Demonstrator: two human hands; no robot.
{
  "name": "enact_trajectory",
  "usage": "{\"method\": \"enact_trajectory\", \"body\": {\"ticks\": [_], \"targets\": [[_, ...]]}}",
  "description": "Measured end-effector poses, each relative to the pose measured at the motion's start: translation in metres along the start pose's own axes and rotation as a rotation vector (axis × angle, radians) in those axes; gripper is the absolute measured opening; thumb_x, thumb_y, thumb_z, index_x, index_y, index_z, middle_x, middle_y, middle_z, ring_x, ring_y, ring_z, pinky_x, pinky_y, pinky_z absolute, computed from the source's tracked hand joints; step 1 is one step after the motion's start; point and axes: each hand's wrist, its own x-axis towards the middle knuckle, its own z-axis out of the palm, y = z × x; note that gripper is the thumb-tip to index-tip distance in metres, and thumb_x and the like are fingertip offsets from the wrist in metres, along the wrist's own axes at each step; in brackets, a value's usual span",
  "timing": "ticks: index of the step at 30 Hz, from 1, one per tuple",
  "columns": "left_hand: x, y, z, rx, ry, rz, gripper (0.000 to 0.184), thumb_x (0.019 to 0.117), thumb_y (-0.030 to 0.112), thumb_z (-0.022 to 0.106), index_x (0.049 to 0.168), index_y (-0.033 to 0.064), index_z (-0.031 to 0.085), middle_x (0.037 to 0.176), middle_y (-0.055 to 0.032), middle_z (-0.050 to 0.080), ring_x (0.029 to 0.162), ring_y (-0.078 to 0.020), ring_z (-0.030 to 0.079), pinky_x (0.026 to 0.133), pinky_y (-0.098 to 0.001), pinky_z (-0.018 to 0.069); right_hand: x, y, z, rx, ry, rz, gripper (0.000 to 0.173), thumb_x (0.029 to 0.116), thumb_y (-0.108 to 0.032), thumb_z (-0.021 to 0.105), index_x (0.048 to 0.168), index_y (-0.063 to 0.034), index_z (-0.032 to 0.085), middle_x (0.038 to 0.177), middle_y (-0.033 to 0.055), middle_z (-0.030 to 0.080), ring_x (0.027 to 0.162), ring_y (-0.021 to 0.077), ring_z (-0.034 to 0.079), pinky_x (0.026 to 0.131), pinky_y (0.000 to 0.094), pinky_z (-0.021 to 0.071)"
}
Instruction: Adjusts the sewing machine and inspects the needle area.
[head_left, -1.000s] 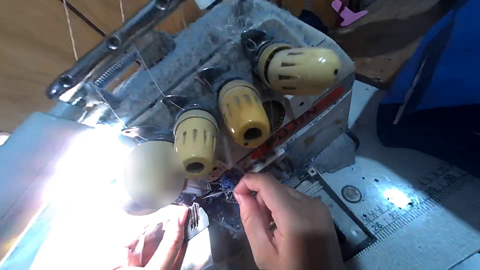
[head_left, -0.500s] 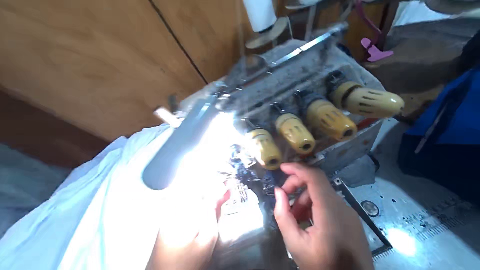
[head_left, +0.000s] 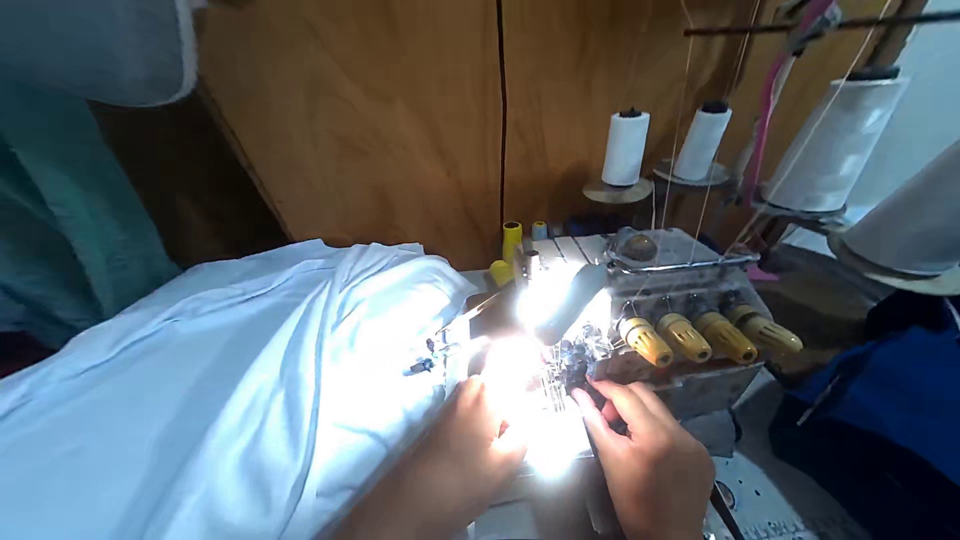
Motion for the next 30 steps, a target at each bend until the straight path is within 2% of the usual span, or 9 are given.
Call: {"method": "enact_trajectory", "body": {"ticks": [5,10,15,19,21,22,25,27,30], "targets": [[-0.002,0.002,0.001,0.000,-0.045,-0.071,0.028,0.0975,0.022,0.057,0.091,-0.0015,0.071,0.084,-0.0122,0.063,0.079,-0.0177,0.058,0.072,-0.0349,0.0456,0.000,-0.001,0.006,0.060,-0.037,0.047,0.021,0.0825,-0.028,0.070,0.085,-0.0118,0.082,0.072,0.0023,0.071,0.054,0.0153,0.064,0.044,0.0352,0.0473],[0.002,-0.017,0.021,-0.013,0.219,0.129,0.030,0.0954,0.038,0.060,0.092,0.0089,0.067,0.074,0.0015,0.057,0.062,-0.0021,0.049,0.058,-0.0181,0.0422,-0.006,0.014,0.002,0.219,-0.021,0.106,0.017,0.0856,-0.025,0.067,0.080,-0.0112,0.075,0.071,-0.0020,0.063,0.055,0.0021,0.052,0.048,0.0190,0.0423],[0.005,-0.024,0.022,0.137,0.251,0.099,0.036,0.0941,0.036,0.059,0.117,0.0110,0.073,0.108,-0.0031,0.069,0.095,-0.0090,0.066,0.084,-0.0259,0.0550,-0.009,0.006,-0.015,0.346,-0.086,0.120,0.015,0.0916,-0.020,0.066,0.090,-0.0068,0.071,0.083,0.0023,0.063,0.062,-0.0004,0.054,0.053,0.0127,0.0459],[0.007,-0.026,0.021,0.188,0.330,0.104,0.023,0.0921,0.032,0.063,0.096,0.0122,0.075,0.085,0.0005,0.068,0.071,-0.0072,0.063,0.065,-0.0249,0.0541,-0.010,0.000,-0.025,0.274,-0.268,0.127,0.016,0.0892,-0.019,0.063,0.093,-0.0113,0.076,0.082,0.0003,0.066,0.057,0.0044,0.057,0.048,0.0206,0.0472],[0.005,-0.032,0.017,0.328,0.449,0.121,0.023,0.0882,0.035,0.067,0.094,0.0144,0.075,0.089,-0.0011,0.069,0.078,-0.0137,0.065,0.067,-0.0337,0.0554,-0.010,0.000,-0.040,0.445,-0.398,0.256,0.020,0.0968,-0.015,0.059,0.104,-0.0067,0.075,0.090,0.0031,0.069,0.066,0.0023,0.062,0.056,0.0179,0.0519],[-0.002,-0.030,0.012,0.395,0.472,0.111,0.038,0.0872,0.038,0.069,0.112,0.0097,0.074,0.113,-0.0120,0.071,0.101,-0.0296,0.068,0.083,-0.0530,0.0539,-0.010,0.000,-0.049,0.561,-0.497,0.356,0.023,0.1011,-0.015,0.055,0.110,-0.0034,0.073,0.097,0.0064,0.070,0.074,0.0047,0.067,0.061,0.0206,0.0575],[-0.026,-0.013,0.000,0.481,0.504,0.104,0.080,0.0884,0.057,0.060,0.148,0.0050,0.052,0.156,-0.0300,0.038,0.147,-0.0534,0.030,0.107,-0.0840,0.0133,-0.012,0.003,-0.061,0.722,-0.735,0.450,0.032,0.1067,-0.017,0.048,0.118,0.0039,0.070,0.112,0.0145,0.069,0.095,0.0134,0.070,0.084,0.0305,0.0598],[-0.048,0.007,0.015,0.360,0.491,0.140,0.075,0.0942,0.052,0.063,0.144,-0.0017,0.051,0.153,-0.0409,0.033,0.146,-0.0614,0.021,0.109,-0.0830,0.0019,-0.017,0.004,-0.062,0.727,-0.756,0.401,0.032,0.1052,-0.012,0.047,0.107,0.0059,0.074,0.111,0.0164,0.071,0.098,0.0143,0.069,0.088,0.0316,0.0552],[-0.063,0.018,0.066,0.302,0.469,0.091,0.076,0.0949,0.064,0.057,0.137,0.0009,0.057,0.140,-0.0406,0.049,0.139,-0.0663,0.030,0.105,-0.0858,0.0081,-0.017,0.009,-0.064,0.820,-0.787,0.423,0.031,0.1016,-0.005,0.047,0.101,0.0062,0.076,0.115,0.0156,0.072,0.108,0.0120,0.066,0.095,0.0289,0.0524]]}}
